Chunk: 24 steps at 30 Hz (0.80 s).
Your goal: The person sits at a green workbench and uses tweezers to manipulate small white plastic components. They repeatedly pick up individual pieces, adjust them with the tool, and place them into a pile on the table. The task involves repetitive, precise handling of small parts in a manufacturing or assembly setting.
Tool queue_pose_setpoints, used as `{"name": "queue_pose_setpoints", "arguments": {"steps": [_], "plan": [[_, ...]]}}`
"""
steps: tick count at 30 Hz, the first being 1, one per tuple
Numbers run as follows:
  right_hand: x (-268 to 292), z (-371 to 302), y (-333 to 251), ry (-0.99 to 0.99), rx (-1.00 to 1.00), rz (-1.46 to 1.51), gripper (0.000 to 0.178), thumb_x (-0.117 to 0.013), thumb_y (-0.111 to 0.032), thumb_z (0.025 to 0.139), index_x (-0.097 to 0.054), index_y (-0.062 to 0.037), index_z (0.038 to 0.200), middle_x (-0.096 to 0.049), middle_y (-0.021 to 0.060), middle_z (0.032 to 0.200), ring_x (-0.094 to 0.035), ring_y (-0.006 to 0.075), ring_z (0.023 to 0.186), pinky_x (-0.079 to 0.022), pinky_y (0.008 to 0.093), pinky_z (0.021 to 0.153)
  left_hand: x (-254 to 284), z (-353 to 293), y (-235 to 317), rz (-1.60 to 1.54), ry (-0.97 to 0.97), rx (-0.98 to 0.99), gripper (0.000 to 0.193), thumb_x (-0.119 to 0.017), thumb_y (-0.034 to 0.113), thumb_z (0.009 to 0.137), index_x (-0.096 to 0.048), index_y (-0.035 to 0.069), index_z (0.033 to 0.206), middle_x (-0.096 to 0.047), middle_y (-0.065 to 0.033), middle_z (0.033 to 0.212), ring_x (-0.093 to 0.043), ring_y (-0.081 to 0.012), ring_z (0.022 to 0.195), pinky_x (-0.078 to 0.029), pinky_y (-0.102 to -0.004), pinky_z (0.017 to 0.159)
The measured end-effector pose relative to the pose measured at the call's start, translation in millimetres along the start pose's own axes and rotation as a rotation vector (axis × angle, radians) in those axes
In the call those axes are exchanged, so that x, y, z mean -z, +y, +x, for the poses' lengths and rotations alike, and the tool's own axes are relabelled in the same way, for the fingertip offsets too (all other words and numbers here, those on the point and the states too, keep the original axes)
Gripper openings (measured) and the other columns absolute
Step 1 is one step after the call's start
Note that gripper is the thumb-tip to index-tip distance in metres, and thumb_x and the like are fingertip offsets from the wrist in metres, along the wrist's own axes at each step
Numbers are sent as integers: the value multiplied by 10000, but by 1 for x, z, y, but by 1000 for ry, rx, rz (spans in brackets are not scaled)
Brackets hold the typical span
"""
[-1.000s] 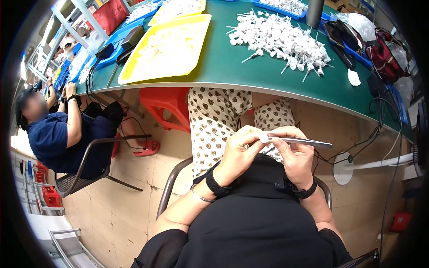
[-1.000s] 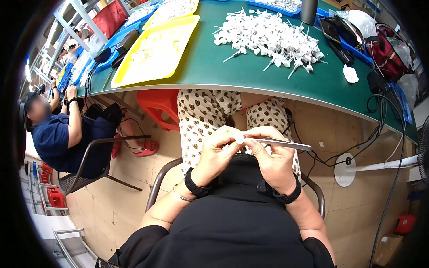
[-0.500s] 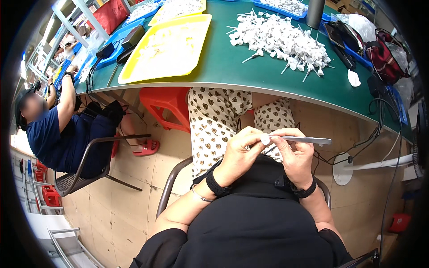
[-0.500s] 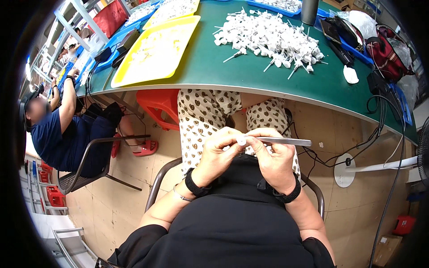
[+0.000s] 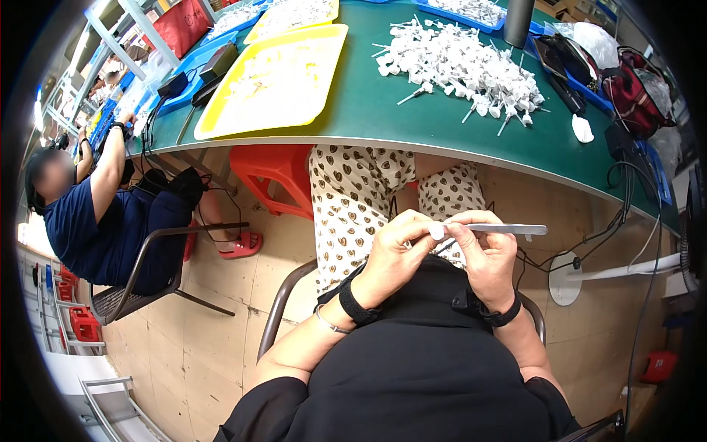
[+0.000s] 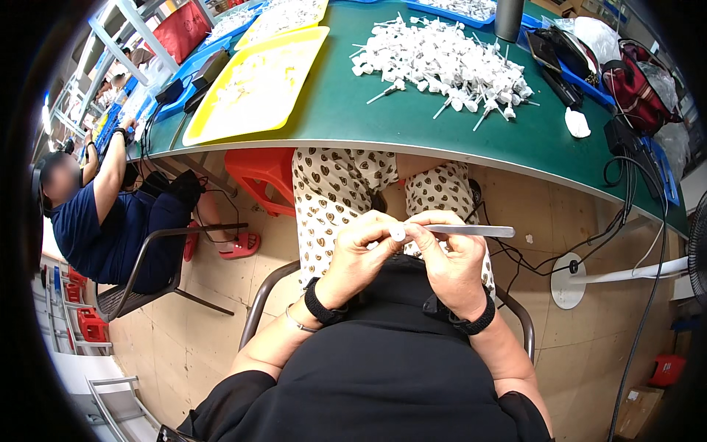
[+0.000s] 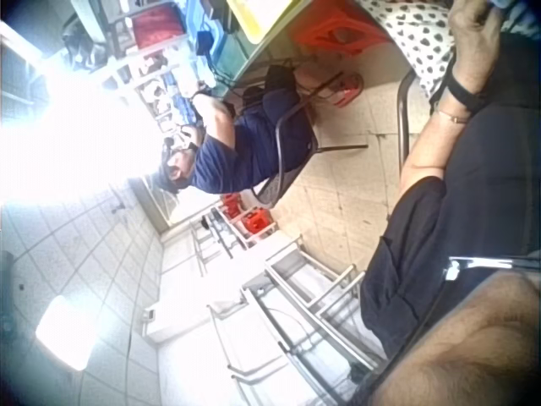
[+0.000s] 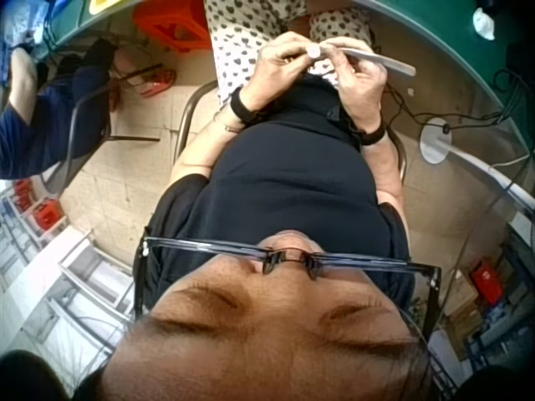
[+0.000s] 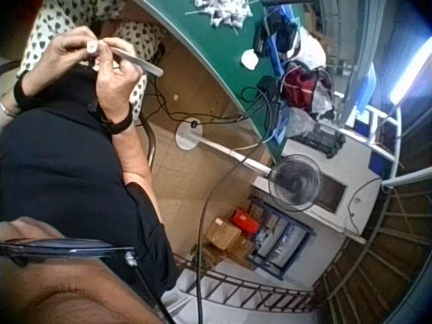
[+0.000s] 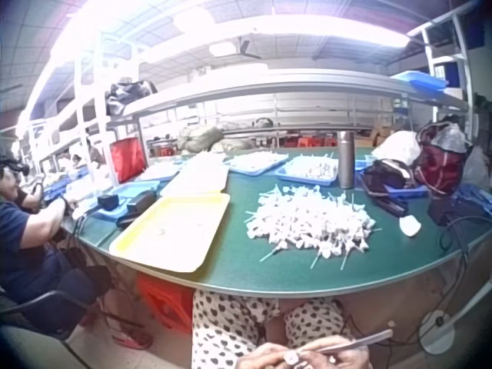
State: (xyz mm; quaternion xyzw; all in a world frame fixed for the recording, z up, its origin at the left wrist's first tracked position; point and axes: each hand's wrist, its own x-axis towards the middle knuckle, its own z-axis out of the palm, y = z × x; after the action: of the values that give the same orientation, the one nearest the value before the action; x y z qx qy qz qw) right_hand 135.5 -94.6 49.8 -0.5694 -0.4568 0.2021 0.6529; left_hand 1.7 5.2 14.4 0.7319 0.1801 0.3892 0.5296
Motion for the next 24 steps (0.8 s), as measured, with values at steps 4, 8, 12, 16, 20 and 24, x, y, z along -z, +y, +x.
{"name": "queue_pose_setpoints", "arguments": {"steps": [4,8,12,16,20,24], "plan": [[0,0,0,-2,-5,-8,75,-717,-15,953,-707,43,999,-746,84,876,-729,144,787,-579,265,704,0,0,0,9,1,-1,104,-742,10,914,-765,26,1014,-703,-67,902,-682,-170,813,-548,-283,703],[0,0,0,2,-4,-21,71,-718,-17,952,-712,42,992,-744,80,871,-724,139,779,-576,262,698,0,0,0,11,0,-7,107,-742,6,911,-764,26,1014,-700,-68,899,-680,-166,810,-546,-281,701],[-1,-1,-1,15,-42,12,65,-722,-17,949,-718,38,983,-743,76,868,-721,135,775,-573,257,692,0,0,0,4,-1,-13,112,-743,2,909,-763,26,1016,-697,-68,898,-677,-161,807,-542,-277,698],[-1,0,-2,8,-14,-29,63,-724,-18,948,-718,36,979,-740,73,856,-716,132,763,-570,253,684,0,-1,-1,6,-2,-9,114,-744,0,906,-763,26,1014,-696,-68,899,-670,-160,798,-536,-274,693],[-1,0,-2,5,-14,-40,57,-721,-11,948,-716,37,978,-736,72,849,-712,128,758,-567,251,677,1,0,0,37,-11,-25,120,-745,-4,900,-763,26,1015,-696,-70,900,-668,-162,795,-532,-279,691],[0,0,-2,3,-24,-24,48,-714,-2,949,-714,37,977,-733,74,847,-711,127,759,-565,250,673,1,0,-1,53,-13,-45,124,-746,-7,894,-765,25,1012,-696,-77,891,-675,-178,799,-532,-287,689]]}}
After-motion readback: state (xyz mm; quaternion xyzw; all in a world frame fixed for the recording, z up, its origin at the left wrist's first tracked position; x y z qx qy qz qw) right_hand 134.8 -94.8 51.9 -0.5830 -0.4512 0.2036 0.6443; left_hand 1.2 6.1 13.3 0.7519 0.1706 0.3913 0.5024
